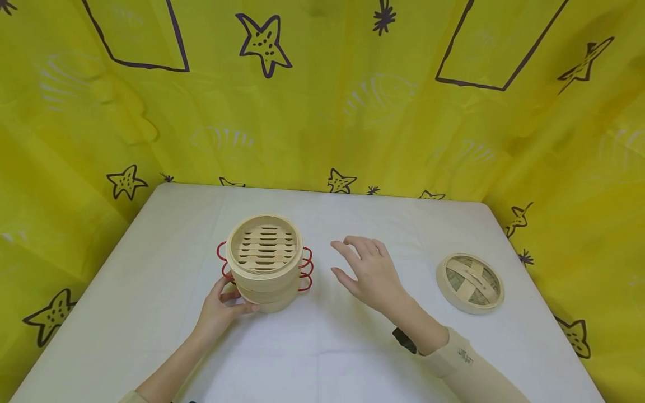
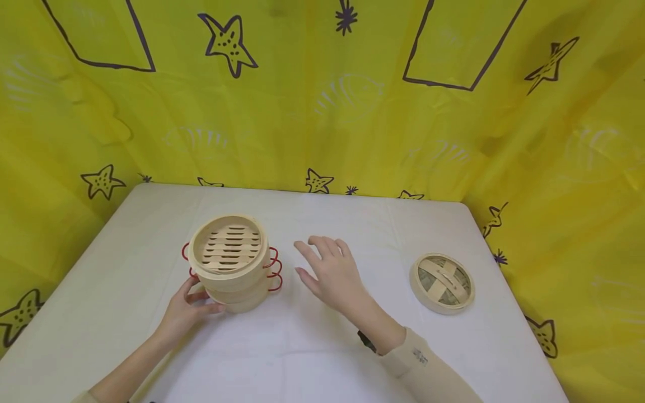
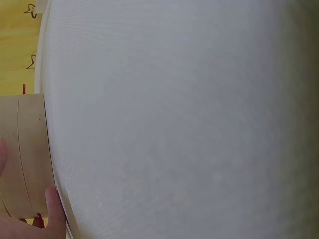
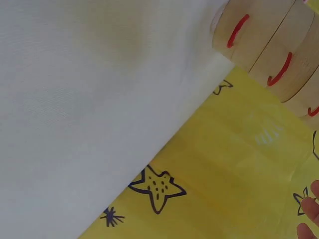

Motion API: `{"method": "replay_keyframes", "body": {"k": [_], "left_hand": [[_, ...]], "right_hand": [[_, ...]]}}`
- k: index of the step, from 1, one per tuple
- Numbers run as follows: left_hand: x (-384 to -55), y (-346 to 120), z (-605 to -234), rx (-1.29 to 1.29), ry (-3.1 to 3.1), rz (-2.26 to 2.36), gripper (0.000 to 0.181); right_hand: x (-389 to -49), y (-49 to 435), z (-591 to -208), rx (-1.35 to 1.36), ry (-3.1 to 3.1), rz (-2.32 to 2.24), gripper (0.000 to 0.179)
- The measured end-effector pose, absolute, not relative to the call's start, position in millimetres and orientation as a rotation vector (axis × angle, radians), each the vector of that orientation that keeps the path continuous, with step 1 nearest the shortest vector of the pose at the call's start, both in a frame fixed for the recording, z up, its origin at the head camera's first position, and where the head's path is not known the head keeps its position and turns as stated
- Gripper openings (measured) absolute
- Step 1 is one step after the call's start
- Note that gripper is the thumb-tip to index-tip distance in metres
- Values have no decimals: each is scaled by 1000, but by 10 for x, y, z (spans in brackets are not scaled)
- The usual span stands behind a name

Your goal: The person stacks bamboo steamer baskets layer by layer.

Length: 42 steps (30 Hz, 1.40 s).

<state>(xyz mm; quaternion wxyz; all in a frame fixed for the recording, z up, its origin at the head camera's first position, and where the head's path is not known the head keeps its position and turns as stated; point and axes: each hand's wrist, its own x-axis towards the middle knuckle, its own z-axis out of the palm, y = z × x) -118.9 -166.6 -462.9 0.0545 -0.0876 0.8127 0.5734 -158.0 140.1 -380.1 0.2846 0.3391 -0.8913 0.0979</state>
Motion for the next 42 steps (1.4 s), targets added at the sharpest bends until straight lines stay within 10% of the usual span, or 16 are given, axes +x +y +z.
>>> {"method": "replay_keyframes", "body": {"k": [42], "left_hand": [[-1162, -1655, -4599, -270, 2468, 1724, 88]], "right_hand": [[-1584, 2568, -4093, 443, -2582, 224, 47]]}}
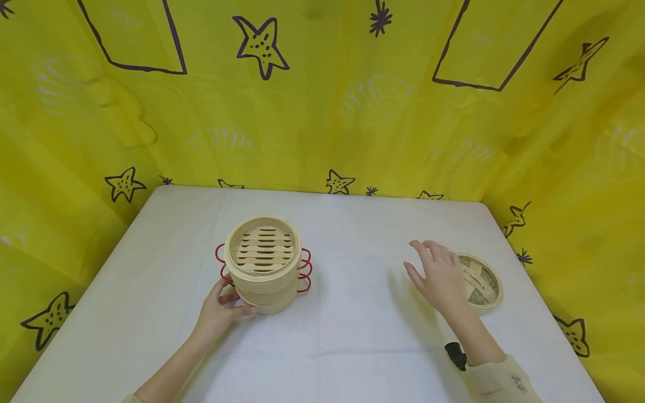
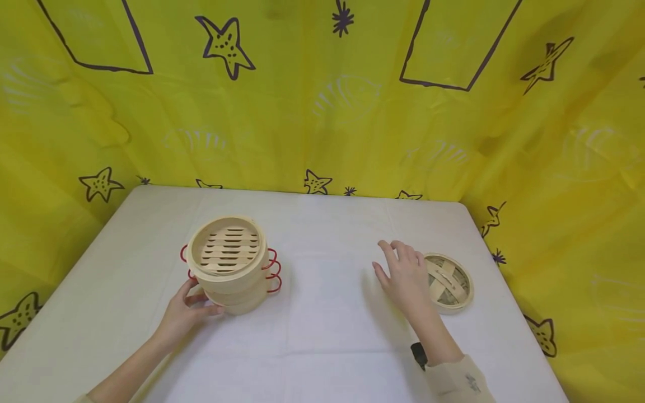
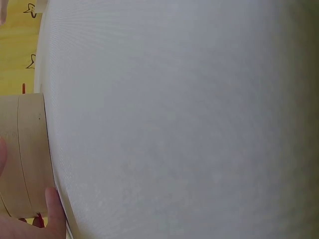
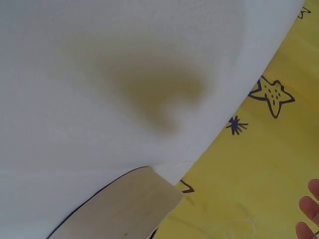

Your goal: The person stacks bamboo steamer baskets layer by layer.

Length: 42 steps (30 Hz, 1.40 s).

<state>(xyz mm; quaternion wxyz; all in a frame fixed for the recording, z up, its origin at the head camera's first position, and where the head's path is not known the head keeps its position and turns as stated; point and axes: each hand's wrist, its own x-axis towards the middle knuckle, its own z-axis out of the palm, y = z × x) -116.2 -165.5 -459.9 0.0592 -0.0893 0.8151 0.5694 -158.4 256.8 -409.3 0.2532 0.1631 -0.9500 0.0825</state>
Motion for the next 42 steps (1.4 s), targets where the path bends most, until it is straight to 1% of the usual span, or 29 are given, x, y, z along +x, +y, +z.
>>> {"method": "replay_keyframes", "body": {"k": [14, 25, 42], "left_hand": [[-1152, -1655, -4572, -273, 2465, 1711, 88], [-1155, -1653, -4576, -259, 2479, 1718, 85], [-1167, -1660, -4601, -252, 2475, 1722, 85]], "right_hand": [[-1528, 2860, -4132, 253, -2749, 270, 42], [-1462, 3091, -4143, 164, -2819, 264, 42], [-1356, 3456, -4187, 16, -2938, 196, 44]]}}
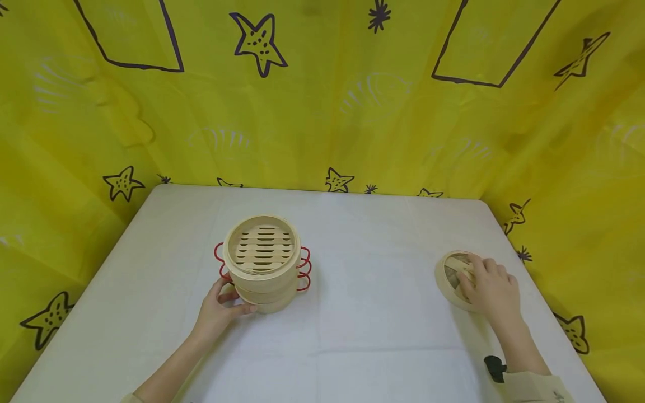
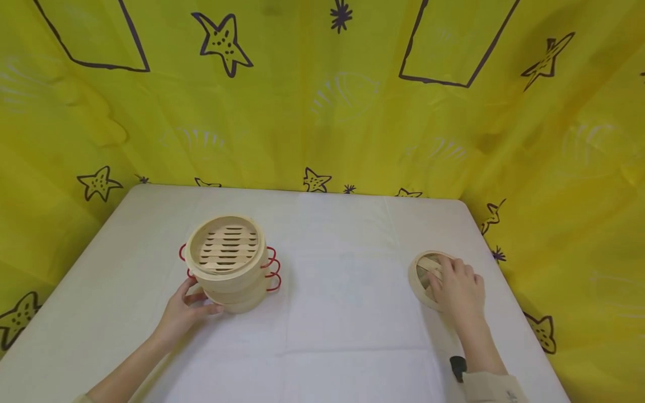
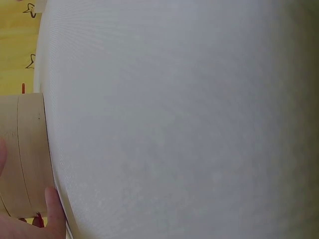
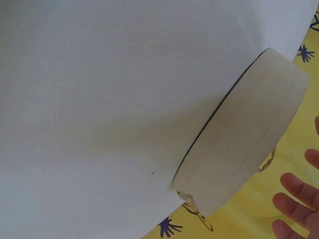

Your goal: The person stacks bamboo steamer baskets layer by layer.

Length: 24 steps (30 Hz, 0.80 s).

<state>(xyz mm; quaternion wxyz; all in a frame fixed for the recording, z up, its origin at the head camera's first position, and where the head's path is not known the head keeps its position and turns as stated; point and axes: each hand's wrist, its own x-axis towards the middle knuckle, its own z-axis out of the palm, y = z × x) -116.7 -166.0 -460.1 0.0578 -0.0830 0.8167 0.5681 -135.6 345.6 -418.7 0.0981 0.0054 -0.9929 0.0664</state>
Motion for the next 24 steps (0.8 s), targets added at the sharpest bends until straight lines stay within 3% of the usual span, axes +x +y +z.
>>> {"method": "replay_keyframes", "body": {"k": [24], "left_hand": [[-1167, -1665, -4600, -262, 2469, 1711, 87]], "right_hand": [[-1265, 3668, -4326, -14, -2962, 127, 26]]}}
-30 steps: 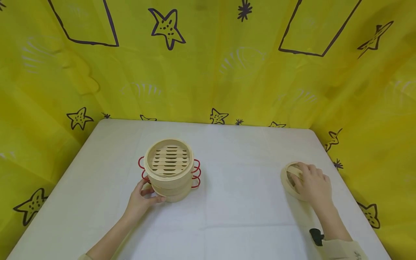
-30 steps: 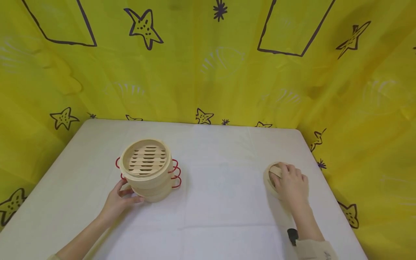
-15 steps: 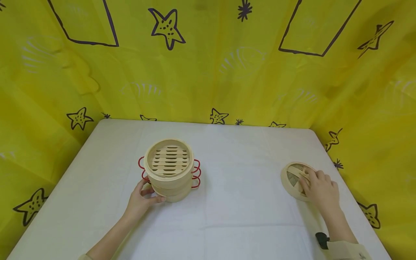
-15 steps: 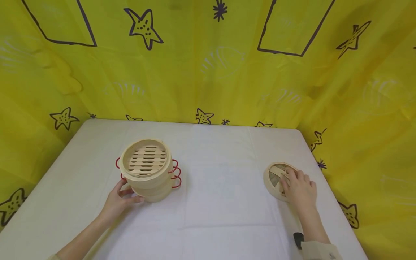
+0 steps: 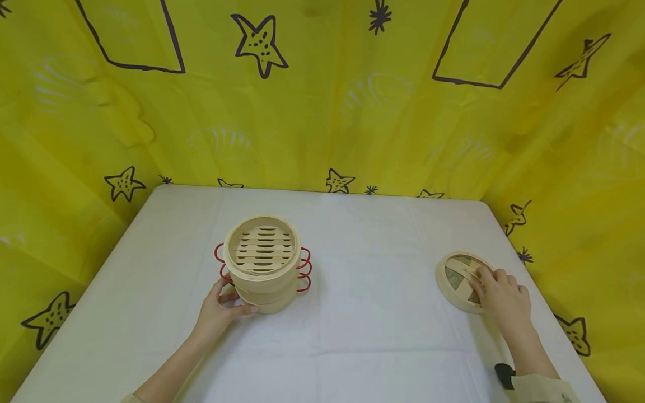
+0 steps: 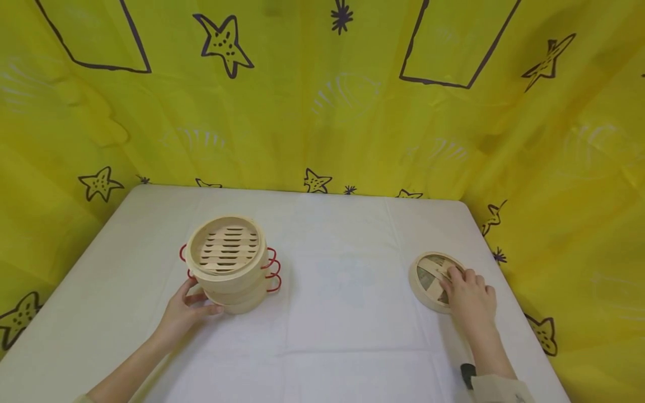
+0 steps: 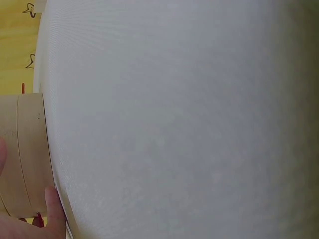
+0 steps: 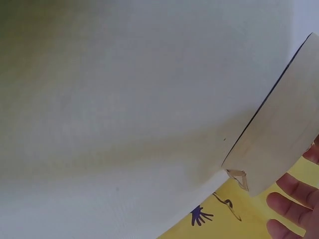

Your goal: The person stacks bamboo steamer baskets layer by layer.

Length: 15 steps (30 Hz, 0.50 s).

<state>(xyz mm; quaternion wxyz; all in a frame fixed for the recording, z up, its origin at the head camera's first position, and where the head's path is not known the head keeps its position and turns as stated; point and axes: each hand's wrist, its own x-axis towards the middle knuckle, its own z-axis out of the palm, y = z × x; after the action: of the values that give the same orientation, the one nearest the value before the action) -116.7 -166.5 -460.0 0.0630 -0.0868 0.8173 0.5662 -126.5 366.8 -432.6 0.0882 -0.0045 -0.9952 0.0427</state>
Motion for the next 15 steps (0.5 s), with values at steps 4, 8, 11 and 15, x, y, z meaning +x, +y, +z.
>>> {"method": "replay_keyframes", "body": {"k": [4, 8, 11, 15], "left_hand": [[-1162, -1662, -4599, -259, 2476, 1714, 87], [-1163, -1660, -4603, -261, 2483, 1717, 86], [-1165, -1660, -4605, -258, 2490, 1715, 86], [-1164, -1658, -4606, -262, 2487, 1715, 86]], "right_hand": [[-1281, 3678, -4325, -11, -2974, 114, 25], [-1304, 3696, -4335, -9, -2988, 123, 21], [-1319, 3708, -4338, 5, -2988, 116, 19], [-1334, 3715, -4338, 29, -2977, 91, 17]]}}
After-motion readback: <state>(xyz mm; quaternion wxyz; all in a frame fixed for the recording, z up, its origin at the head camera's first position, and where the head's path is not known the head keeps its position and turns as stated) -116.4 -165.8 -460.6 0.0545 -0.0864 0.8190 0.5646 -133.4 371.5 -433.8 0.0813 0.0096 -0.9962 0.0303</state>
